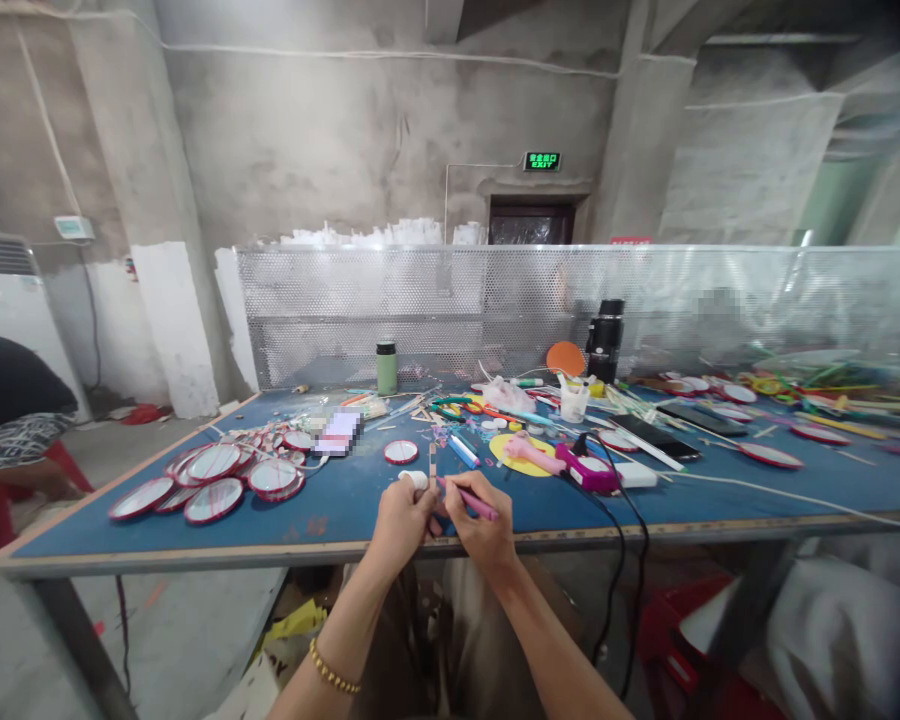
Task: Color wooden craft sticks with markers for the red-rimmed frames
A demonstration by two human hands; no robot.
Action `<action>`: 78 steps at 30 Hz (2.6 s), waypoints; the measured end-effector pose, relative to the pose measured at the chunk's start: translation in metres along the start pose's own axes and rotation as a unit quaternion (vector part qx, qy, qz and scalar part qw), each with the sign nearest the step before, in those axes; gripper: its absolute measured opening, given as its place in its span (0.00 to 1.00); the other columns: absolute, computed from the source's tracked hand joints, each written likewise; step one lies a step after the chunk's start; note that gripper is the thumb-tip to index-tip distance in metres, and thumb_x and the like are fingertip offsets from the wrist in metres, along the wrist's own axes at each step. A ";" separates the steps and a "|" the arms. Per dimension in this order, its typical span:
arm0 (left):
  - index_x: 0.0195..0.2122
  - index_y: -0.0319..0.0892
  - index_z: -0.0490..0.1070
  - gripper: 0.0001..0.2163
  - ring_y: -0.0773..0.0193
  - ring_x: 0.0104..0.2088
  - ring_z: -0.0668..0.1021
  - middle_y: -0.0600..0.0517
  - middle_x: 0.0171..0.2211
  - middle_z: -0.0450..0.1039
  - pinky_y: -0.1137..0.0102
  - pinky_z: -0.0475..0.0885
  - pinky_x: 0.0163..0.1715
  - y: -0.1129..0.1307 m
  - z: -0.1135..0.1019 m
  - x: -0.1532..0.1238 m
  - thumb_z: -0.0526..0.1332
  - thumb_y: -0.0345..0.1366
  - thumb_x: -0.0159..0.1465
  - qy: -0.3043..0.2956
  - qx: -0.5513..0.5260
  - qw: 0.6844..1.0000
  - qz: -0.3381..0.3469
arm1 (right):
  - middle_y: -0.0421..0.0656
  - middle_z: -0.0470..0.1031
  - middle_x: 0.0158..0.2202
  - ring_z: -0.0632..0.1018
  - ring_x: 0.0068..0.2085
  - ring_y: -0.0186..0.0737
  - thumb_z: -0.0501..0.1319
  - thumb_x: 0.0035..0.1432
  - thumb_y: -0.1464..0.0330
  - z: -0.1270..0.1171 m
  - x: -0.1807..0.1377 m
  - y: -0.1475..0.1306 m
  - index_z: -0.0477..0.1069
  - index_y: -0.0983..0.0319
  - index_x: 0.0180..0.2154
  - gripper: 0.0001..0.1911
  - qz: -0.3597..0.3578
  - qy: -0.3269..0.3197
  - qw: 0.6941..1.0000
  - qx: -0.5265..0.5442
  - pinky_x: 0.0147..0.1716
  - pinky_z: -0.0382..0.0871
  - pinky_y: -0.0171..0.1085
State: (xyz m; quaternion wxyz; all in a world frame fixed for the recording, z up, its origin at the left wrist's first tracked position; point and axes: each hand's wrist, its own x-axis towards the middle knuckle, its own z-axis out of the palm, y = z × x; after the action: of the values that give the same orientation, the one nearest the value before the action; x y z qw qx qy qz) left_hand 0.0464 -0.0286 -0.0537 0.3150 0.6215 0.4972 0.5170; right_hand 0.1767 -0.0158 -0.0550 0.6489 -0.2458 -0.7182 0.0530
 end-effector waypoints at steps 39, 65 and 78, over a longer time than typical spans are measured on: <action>0.23 0.43 0.64 0.18 0.66 0.12 0.71 0.54 0.14 0.69 0.75 0.64 0.14 0.002 -0.001 -0.002 0.53 0.51 0.62 0.009 0.018 1.000 0.012 | 0.40 0.76 0.27 0.76 0.27 0.34 0.58 0.61 0.71 -0.001 -0.001 -0.002 0.73 0.61 0.31 0.07 0.017 -0.021 1.000 0.011 0.29 0.69 0.31; 0.23 0.43 0.65 0.17 0.67 0.12 0.70 0.54 0.14 0.69 0.75 0.61 0.13 0.003 -0.001 -0.002 0.55 0.51 0.61 0.002 -0.006 1.000 -0.008 | 0.39 0.75 0.24 0.74 0.24 0.34 0.58 0.61 0.70 -0.001 -0.001 -0.002 0.72 0.61 0.29 0.08 0.015 0.007 1.000 -0.009 0.27 0.69 0.31; 0.23 0.43 0.65 0.18 0.68 0.12 0.69 0.54 0.13 0.68 0.75 0.61 0.13 0.003 0.000 -0.001 0.56 0.52 0.60 0.002 -0.015 1.000 -0.012 | 0.39 0.76 0.26 0.76 0.26 0.34 0.58 0.60 0.71 0.000 -0.001 -0.001 0.73 0.61 0.30 0.07 0.010 0.015 1.000 -0.004 0.29 0.71 0.31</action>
State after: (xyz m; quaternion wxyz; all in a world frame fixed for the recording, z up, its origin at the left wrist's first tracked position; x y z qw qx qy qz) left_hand 0.0474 -0.0309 -0.0512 0.3298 0.6096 0.4976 0.5215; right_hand 0.1762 -0.0169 -0.0556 0.6582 -0.2563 -0.7059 0.0528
